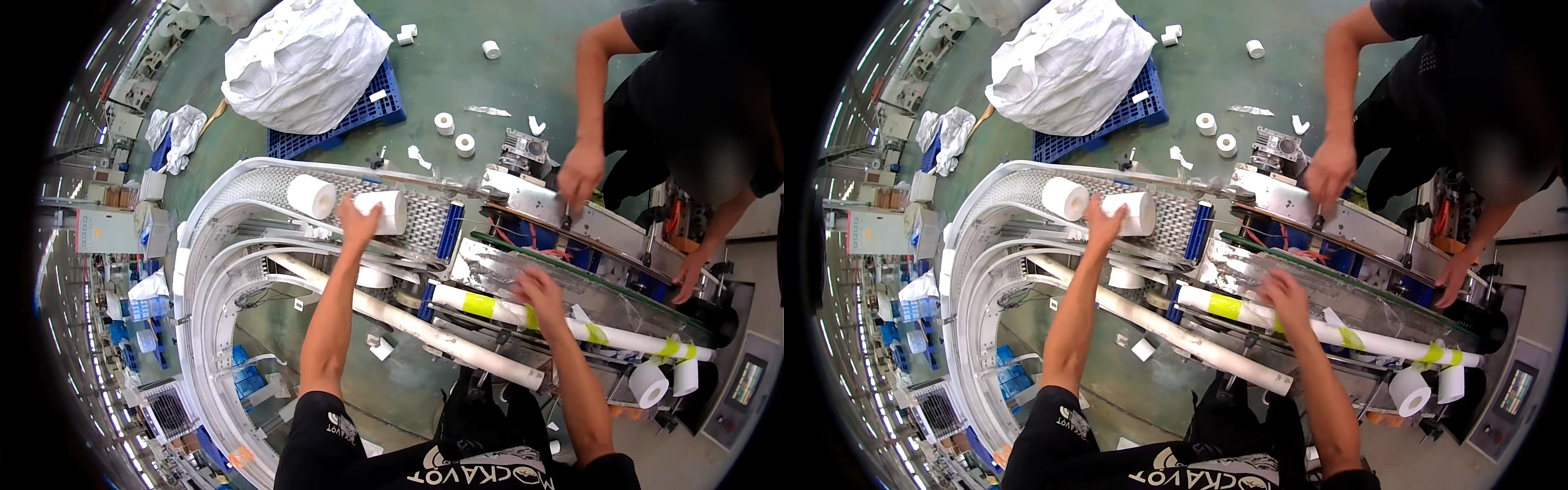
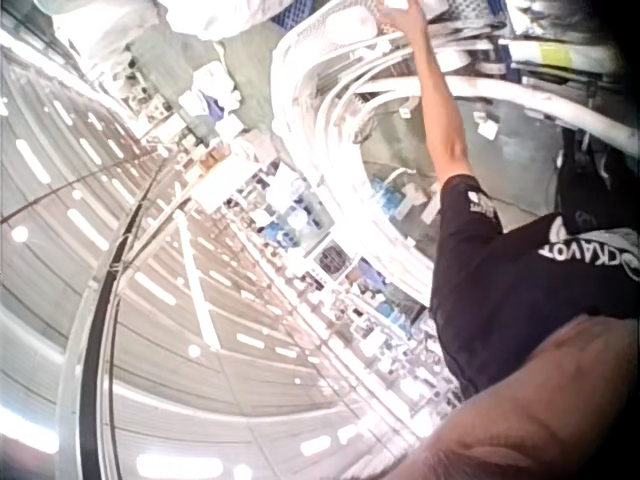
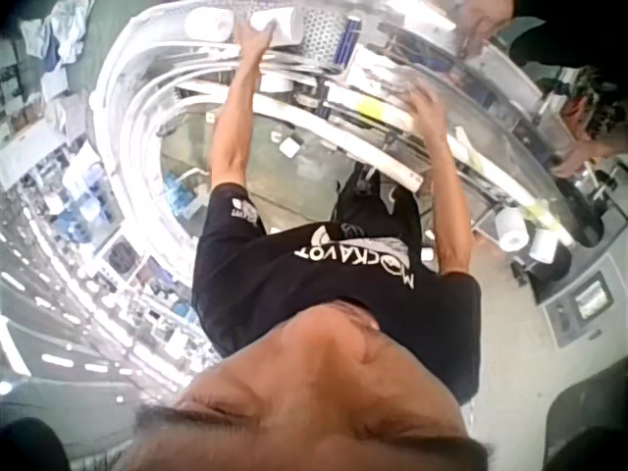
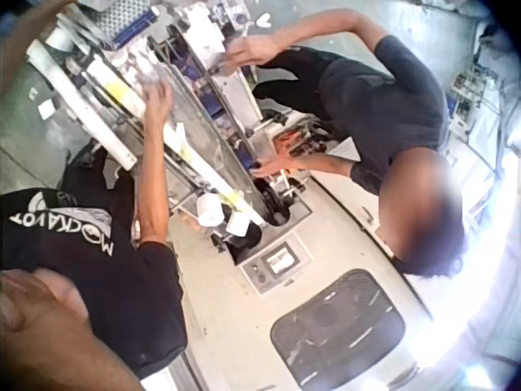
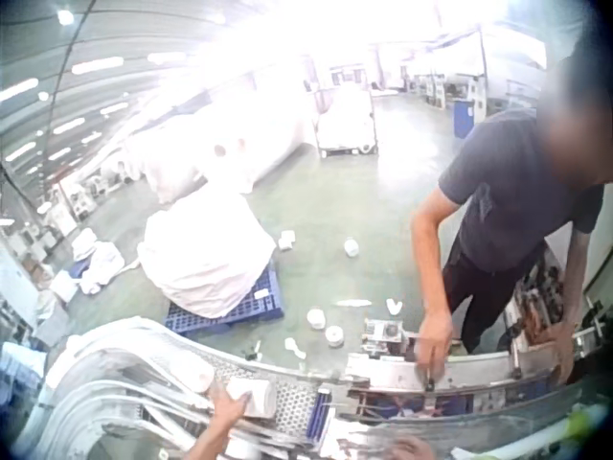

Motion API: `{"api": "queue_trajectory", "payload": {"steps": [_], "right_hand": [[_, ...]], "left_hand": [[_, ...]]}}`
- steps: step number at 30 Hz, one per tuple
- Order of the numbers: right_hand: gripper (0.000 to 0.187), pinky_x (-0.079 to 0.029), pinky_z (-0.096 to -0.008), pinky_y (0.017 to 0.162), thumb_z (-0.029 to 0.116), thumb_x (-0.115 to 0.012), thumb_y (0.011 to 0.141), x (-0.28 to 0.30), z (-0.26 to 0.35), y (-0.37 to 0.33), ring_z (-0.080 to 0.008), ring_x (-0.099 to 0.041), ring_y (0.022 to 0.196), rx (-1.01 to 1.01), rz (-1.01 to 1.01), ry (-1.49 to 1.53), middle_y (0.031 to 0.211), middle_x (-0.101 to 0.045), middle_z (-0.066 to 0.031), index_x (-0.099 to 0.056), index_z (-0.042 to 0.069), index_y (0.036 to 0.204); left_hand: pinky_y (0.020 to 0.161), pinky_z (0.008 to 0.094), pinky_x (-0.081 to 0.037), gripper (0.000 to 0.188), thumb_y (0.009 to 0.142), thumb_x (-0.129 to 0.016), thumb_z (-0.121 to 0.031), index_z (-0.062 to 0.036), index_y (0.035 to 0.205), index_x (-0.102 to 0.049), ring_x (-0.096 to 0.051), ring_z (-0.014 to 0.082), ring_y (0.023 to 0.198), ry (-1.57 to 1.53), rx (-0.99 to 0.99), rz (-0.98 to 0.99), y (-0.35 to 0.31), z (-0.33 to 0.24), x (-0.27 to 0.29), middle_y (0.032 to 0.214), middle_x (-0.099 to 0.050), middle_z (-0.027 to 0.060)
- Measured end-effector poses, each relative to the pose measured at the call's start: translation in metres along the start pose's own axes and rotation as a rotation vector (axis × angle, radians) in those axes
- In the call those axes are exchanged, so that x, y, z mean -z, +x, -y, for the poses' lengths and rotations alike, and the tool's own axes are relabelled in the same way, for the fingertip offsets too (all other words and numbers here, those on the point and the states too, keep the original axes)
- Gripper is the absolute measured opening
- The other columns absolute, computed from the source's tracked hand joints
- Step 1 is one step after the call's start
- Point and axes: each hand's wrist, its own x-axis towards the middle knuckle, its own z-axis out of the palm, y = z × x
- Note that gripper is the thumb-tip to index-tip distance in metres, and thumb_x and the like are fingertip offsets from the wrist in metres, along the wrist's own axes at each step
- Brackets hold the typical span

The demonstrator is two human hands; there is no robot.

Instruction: The person sorts and aligns white paper rolls on a circular industrial conveyor belt by hand.

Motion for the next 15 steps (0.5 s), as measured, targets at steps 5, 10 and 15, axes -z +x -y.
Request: {"api": "queue_trajectory", "payload": {"steps": [5, 10, 15], "right_hand": [[0.031, -0.053, -0.0266, 0.082, 0.006, -0.057, 0.091, 0.127, -0.012, -0.141, -0.0178, -0.064, 0.097, 0.087, -0.320, -0.218, 0.111, -0.065, -0.0123, -0.055, -0.002, 0.121], [0.061, -0.038, -0.0455, 0.105, 0.011, -0.068, 0.081, 0.207, -0.008, -0.228, -0.0363, -0.049, 0.122, 0.338, -1.022, -1.128, 0.129, -0.052, -0.0226, -0.045, 0.002, 0.136], [0.107, -0.022, -0.0509, 0.114, 0.035, -0.078, 0.073, 0.314, -0.099, -0.275, -0.0453, -0.027, 0.137, -0.024, -1.078, -1.197, 0.148, -0.026, -0.0331, -0.014, -0.003, 0.150]], "left_hand": [[0.078, 0.0334, -0.051, 0.076, 0.077, -0.080, -0.023, 0.0089, 0.132, -0.040, -0.062, 0.0220, 0.096, -0.560, 0.378, 0.406, 0.004, 0.014, 0.022, 0.113, -0.062, 0.0170], [0.084, 0.0321, -0.047, 0.076, 0.082, -0.075, -0.018, 0.0024, 0.141, -0.031, -0.060, 0.0199, 0.099, -0.678, 0.357, 0.261, -0.036, -0.054, 0.033, 0.110, -0.063, 0.0165], [0.094, 0.0329, -0.043, 0.070, 0.088, -0.071, -0.020, -0.0048, 0.145, -0.033, -0.058, 0.0221, 0.106, -0.932, 0.279, 0.303, -0.120, -0.135, 0.045, 0.123, -0.058, 0.0164]]}}
